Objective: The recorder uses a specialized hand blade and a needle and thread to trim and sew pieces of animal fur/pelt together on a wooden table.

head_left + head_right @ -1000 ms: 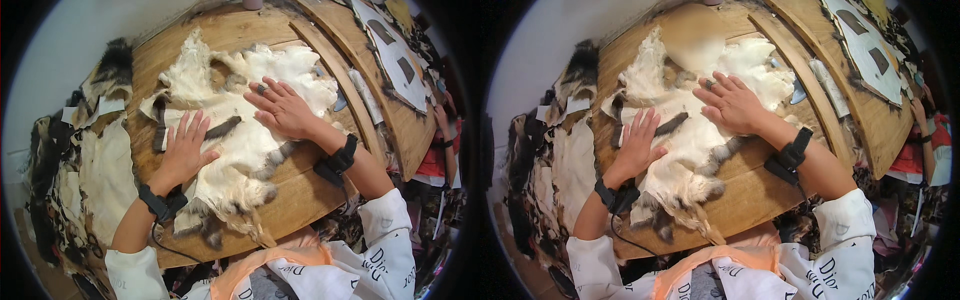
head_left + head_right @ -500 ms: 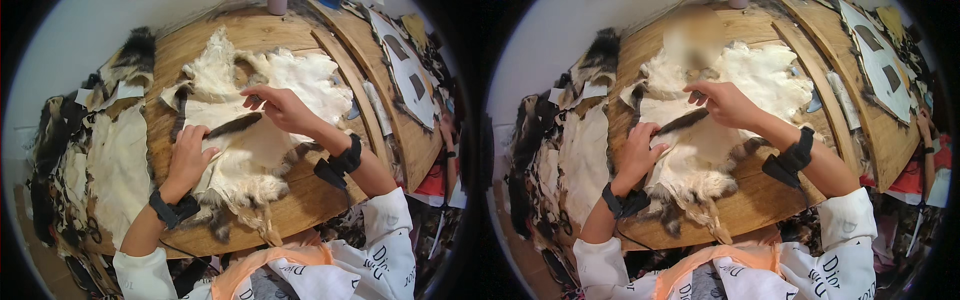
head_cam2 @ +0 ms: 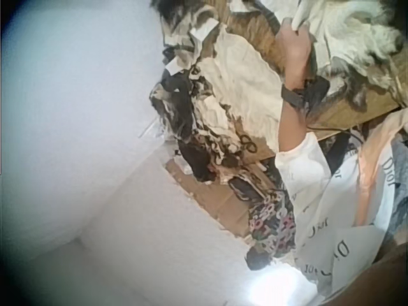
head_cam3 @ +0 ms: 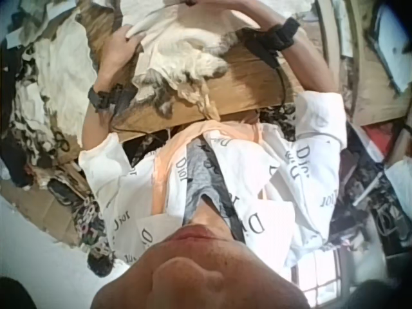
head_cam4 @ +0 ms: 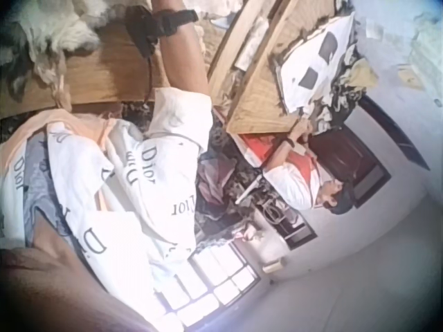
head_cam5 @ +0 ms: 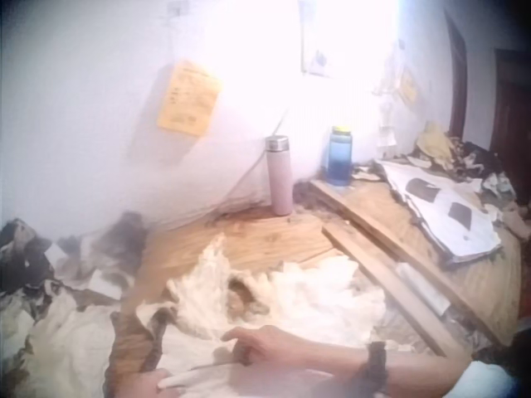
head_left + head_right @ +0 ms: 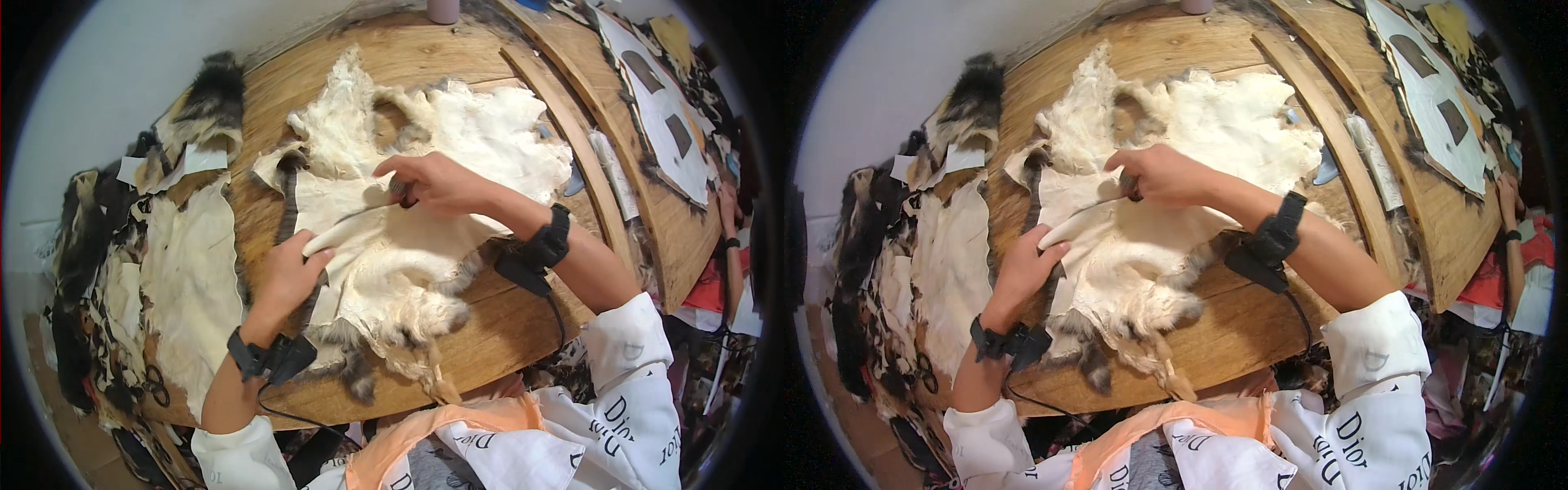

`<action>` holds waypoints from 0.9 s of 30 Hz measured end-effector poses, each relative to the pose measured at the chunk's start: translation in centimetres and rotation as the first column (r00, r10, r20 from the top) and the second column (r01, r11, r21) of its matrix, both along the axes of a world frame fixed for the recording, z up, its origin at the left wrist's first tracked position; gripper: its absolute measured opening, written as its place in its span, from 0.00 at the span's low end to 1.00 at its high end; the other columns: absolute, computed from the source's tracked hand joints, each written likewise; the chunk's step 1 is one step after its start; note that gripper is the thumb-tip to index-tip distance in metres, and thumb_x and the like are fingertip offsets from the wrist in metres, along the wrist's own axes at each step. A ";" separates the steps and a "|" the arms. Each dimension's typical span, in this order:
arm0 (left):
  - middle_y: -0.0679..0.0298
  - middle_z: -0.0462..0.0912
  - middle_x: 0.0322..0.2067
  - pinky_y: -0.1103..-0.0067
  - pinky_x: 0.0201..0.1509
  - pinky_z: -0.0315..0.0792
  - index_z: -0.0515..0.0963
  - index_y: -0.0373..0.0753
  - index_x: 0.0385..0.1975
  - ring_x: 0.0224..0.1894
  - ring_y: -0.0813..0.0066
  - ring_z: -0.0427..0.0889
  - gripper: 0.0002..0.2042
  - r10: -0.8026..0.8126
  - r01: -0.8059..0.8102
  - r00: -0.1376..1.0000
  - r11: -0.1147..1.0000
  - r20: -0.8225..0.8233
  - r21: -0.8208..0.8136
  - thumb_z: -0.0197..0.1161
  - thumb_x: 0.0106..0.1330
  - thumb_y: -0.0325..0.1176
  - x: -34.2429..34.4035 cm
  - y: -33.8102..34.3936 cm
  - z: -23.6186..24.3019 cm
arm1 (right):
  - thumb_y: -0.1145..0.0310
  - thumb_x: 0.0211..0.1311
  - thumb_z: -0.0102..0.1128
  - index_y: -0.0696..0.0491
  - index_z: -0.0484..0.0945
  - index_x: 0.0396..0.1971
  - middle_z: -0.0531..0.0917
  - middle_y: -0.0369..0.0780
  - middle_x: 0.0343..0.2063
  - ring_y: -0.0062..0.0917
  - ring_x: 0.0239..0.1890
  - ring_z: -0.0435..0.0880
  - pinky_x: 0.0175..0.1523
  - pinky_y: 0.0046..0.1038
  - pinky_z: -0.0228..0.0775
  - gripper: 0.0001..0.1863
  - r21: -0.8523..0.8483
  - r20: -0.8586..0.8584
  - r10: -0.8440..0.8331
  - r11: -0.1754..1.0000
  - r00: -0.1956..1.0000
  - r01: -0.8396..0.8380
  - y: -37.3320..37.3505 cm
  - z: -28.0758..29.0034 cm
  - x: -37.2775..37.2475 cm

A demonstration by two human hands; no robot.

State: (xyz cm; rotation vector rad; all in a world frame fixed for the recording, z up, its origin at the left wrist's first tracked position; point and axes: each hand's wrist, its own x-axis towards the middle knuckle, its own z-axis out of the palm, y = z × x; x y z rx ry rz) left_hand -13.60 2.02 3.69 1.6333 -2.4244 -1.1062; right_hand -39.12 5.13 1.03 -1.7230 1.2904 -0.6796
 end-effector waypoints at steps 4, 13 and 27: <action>0.53 0.79 0.30 0.68 0.39 0.68 0.77 0.38 0.32 0.36 0.55 0.77 0.11 -0.043 0.085 0.982 0.969 0.182 -0.232 0.62 0.53 0.37 0.9 -0.9 0.9 | 0.83 0.47 0.45 0.56 0.72 0.45 0.83 0.40 0.29 0.29 0.30 0.82 0.36 0.27 0.72 0.21 -0.233 -0.192 -0.362 0.920 0.912 0.316 0.9 0.1 -3.4; 0.58 0.78 0.29 0.72 0.44 0.67 0.78 0.37 0.30 0.40 0.61 0.75 0.07 -0.436 0.275 0.884 0.778 -0.170 -0.565 0.62 0.52 0.30 -7.7 -0.5 0.1 | 0.81 0.48 0.47 0.56 0.74 0.42 0.82 0.42 0.28 0.36 0.31 0.81 0.37 0.31 0.71 0.18 -0.191 -0.003 -0.323 0.929 0.947 0.316 1.8 -0.1 -2.3; 0.47 0.78 0.25 0.70 0.34 0.73 0.80 0.35 0.30 0.28 0.54 0.80 0.10 -0.425 0.435 0.892 0.900 -0.157 0.037 0.55 0.60 0.34 -7.9 1.7 6.3 | 0.77 0.47 0.56 0.56 0.76 0.31 0.76 0.43 0.28 0.37 0.34 0.76 0.38 0.33 0.70 0.08 -0.461 -0.151 -0.173 0.883 0.973 0.086 0.6 -2.2 -2.1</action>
